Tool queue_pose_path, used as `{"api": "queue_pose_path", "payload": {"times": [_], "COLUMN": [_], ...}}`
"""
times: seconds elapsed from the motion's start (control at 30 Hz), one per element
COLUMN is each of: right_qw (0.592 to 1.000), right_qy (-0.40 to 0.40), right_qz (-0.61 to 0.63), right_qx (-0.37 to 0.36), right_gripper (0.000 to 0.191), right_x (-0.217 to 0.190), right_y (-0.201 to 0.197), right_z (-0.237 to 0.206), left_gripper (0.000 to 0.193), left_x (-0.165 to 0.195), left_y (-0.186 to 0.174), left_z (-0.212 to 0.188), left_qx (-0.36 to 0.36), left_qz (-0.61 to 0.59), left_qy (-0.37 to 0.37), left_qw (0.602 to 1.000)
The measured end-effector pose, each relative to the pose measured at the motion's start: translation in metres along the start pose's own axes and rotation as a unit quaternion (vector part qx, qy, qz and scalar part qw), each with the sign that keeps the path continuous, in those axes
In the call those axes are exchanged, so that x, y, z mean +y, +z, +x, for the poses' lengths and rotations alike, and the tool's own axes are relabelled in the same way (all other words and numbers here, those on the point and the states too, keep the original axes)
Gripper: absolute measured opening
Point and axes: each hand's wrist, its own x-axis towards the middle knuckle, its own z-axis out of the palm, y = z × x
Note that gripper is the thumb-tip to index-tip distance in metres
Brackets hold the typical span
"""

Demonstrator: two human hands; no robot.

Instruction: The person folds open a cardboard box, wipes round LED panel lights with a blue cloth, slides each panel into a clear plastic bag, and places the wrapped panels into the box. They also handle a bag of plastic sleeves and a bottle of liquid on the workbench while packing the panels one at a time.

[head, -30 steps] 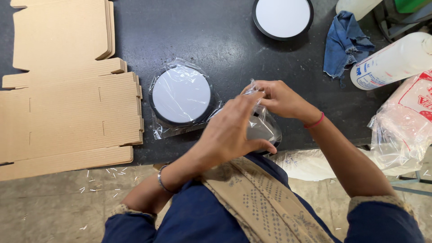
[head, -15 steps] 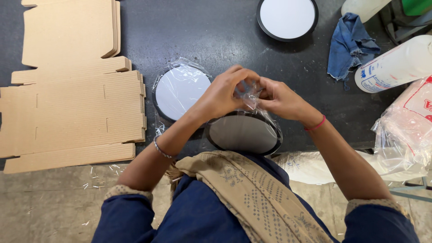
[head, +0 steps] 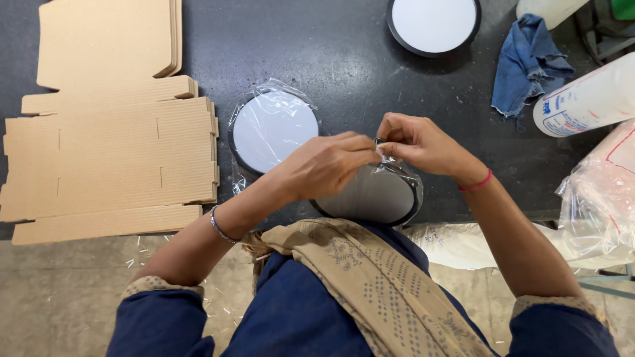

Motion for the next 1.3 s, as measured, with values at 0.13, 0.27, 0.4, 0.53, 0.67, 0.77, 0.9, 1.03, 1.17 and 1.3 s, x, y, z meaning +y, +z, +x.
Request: {"api": "queue_pose_path", "payload": {"times": [0.13,0.27,0.4,0.53,0.67,0.77,0.9,1.03,1.17,1.3], "right_qw": [0.999,0.988,0.990,0.984,0.955,0.940,0.883,0.810,0.794,0.853], "right_qy": [-0.021,-0.014,-0.021,0.021,0.092,-0.105,-0.233,-0.391,-0.430,-0.354], "right_qz": [-0.036,-0.150,-0.137,-0.164,-0.223,-0.187,-0.310,-0.388,-0.403,-0.376], "right_qx": [0.006,0.023,-0.002,0.067,0.173,0.266,0.263,0.201,0.150,0.078], "right_gripper": [0.008,0.010,0.021,0.038,0.035,0.033,0.034,0.023,0.015,0.022], "right_x": [-0.003,-0.012,-0.022,-0.038,-0.073,-0.083,-0.045,0.007,0.035,0.039], "right_y": [0.003,-0.001,0.004,0.027,0.017,0.011,0.065,0.123,0.154,0.163], "right_z": [0.001,-0.003,-0.013,-0.018,-0.034,-0.040,-0.006,0.072,0.099,0.097], "left_gripper": [0.030,0.031,0.020,0.025,0.039,0.040,0.064,0.084,0.091,0.095], "left_x": [0.011,0.010,0.008,-0.003,-0.038,-0.066,-0.072,-0.052,-0.044,-0.056], "left_y": [-0.001,0.007,0.014,0.016,0.003,0.001,0.030,0.053,0.055,0.061], "left_z": [-0.006,-0.006,-0.007,-0.008,-0.055,-0.116,-0.173,-0.186,-0.170,-0.158], "left_qx": [0.021,0.040,0.032,0.039,0.262,0.389,0.405,0.397,0.415,0.453], "left_qz": [-0.009,0.017,0.042,0.009,-0.060,-0.053,-0.141,-0.394,-0.499,-0.499], "left_qy": [-0.010,-0.029,-0.088,-0.080,-0.181,-0.443,-0.480,-0.539,-0.512,-0.485], "left_qw": [1.000,0.999,0.995,0.996,0.946,0.806,0.765,0.629,0.563,0.558]}}
